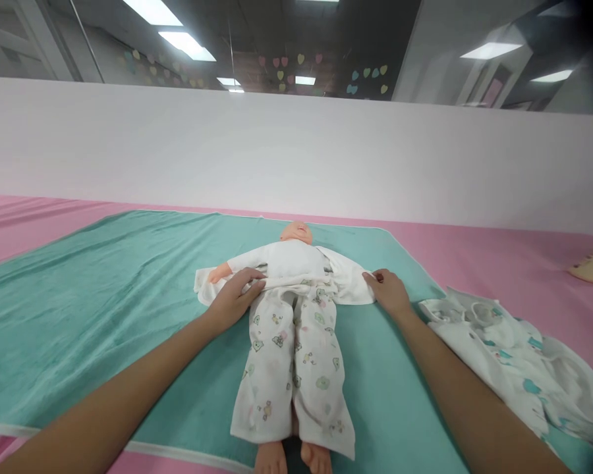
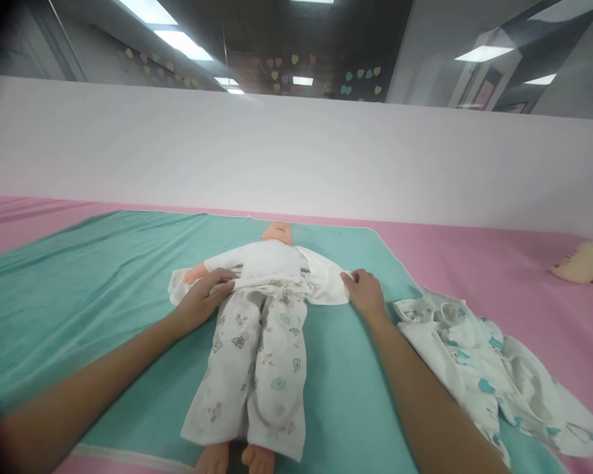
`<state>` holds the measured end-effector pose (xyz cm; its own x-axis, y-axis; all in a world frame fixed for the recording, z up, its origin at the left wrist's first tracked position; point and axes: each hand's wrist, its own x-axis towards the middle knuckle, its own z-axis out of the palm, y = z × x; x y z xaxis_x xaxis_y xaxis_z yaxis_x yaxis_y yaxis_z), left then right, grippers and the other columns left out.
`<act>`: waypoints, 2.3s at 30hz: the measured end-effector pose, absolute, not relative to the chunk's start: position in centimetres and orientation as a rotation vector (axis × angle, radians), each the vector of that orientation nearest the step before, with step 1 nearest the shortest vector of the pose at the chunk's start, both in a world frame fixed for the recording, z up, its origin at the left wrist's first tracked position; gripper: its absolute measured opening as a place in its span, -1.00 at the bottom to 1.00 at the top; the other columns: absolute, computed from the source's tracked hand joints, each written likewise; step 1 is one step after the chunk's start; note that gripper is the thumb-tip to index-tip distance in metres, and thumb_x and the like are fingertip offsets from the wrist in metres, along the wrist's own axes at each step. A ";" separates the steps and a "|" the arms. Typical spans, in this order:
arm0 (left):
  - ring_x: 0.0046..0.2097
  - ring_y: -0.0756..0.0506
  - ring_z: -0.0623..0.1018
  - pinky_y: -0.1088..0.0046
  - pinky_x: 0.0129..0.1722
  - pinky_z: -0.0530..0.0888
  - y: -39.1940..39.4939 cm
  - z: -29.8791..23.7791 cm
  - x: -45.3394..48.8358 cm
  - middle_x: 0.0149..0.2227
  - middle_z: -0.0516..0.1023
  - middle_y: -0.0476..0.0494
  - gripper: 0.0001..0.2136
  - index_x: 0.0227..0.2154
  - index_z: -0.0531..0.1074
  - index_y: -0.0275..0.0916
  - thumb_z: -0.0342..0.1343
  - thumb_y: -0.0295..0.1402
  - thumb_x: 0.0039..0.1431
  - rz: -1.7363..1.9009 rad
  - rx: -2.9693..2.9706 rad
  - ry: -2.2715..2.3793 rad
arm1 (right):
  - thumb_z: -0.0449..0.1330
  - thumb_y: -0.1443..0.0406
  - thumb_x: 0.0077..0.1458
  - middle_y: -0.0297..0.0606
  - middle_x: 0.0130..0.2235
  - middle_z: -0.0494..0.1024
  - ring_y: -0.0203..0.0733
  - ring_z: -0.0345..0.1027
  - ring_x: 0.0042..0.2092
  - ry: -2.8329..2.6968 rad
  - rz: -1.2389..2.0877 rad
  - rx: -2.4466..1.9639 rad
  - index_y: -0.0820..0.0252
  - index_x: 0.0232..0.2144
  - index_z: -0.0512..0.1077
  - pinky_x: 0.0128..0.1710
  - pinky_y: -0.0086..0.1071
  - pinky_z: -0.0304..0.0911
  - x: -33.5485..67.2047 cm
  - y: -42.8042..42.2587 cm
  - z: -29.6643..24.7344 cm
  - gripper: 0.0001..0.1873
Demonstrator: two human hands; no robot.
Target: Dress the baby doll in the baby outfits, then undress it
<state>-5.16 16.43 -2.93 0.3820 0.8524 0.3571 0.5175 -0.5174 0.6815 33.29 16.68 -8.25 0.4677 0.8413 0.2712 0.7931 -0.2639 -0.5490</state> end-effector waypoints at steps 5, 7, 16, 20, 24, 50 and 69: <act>0.03 -0.13 0.36 0.33 0.04 0.31 17.4 0.2 1.2 -0.06 0.44 -0.11 -0.75 -0.15 0.38 -0.18 -0.13 -0.24 0.25 0.986 2.539 1.208 | -0.04 0.06 0.11 -0.21 -0.34 0.45 -0.11 0.29 -0.33 -1.368 0.157 -2.112 0.13 -0.38 0.33 -0.40 -0.33 0.07 33.6 16.9 -8.2 -0.70; 0.05 -0.17 0.36 0.28 0.04 0.30 18.2 1.6 5.0 -0.04 0.44 -0.17 -0.73 -0.12 0.39 -0.21 -0.13 -0.28 0.24 0.635 2.762 1.240 | -0.04 0.10 0.12 -0.23 -0.38 0.45 -0.11 0.28 -0.34 -1.385 0.166 -2.104 0.11 -0.41 0.32 -0.42 -0.33 0.05 33.9 16.9 -8.1 -0.73; 0.03 -0.36 0.37 0.06 -0.05 0.31 21.9 1.6 15.3 0.03 0.35 -0.48 -0.55 -0.03 0.37 -0.34 0.21 -0.38 -0.05 -0.122 2.945 1.307 | -0.13 0.09 0.19 -0.16 -0.31 0.48 -0.09 0.32 -0.29 -1.306 0.158 -2.097 0.14 -0.32 0.33 -0.40 -0.34 0.05 34.0 16.6 -7.7 -0.66; 0.08 -0.36 0.31 0.00 0.00 0.26 22.4 1.2 15.3 0.11 0.27 -0.44 -0.40 0.13 0.19 -0.28 0.19 -0.35 -0.01 -0.215 2.961 1.328 | -0.09 0.14 0.19 -0.16 -0.30 0.49 -0.10 0.33 -0.28 -1.245 0.158 -2.140 0.17 -0.31 0.34 -0.40 -0.36 0.05 34.3 16.7 -7.6 -0.71; 0.08 -0.33 0.32 0.04 -0.02 0.30 23.0 2.4 13.7 0.11 0.28 -0.35 -0.41 0.16 0.15 -0.15 0.14 -0.37 0.02 -0.364 2.968 1.310 | -0.08 0.17 0.19 -0.15 -0.29 0.48 -0.08 0.34 -0.26 -1.158 0.153 -2.185 0.19 -0.28 0.34 -0.40 -0.35 0.05 34.7 16.9 -7.5 -0.72; -0.20 -0.20 0.50 0.22 -0.20 0.36 24.5 7.9 8.2 -0.20 0.50 -0.24 -0.76 -0.16 0.32 -0.18 0.01 -0.20 0.16 -0.331 2.972 1.458 | -0.03 0.19 0.15 -0.15 -0.34 0.48 -0.11 0.30 -0.31 -1.064 0.127 -2.157 0.22 -0.31 0.37 -0.42 -0.36 -0.01 35.5 17.5 -8.2 -0.74; 0.00 -0.28 0.41 0.15 -0.07 0.34 21.3 1.1 14.0 -0.03 0.43 -0.32 -0.68 -0.08 0.35 -0.28 0.10 -0.33 0.09 -0.131 3.049 1.295 | -0.02 0.09 0.06 -0.30 -0.45 0.47 -0.20 0.27 -0.40 -1.156 0.137 -1.976 0.15 -0.48 0.39 -0.42 -0.41 0.07 34.8 16.7 -7.8 -0.69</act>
<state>14.05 21.27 1.15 0.6939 0.7200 -0.0046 0.7063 -0.6819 -0.1900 34.84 16.68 -7.82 0.5716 0.7667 0.2923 0.6768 -0.2392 -0.6962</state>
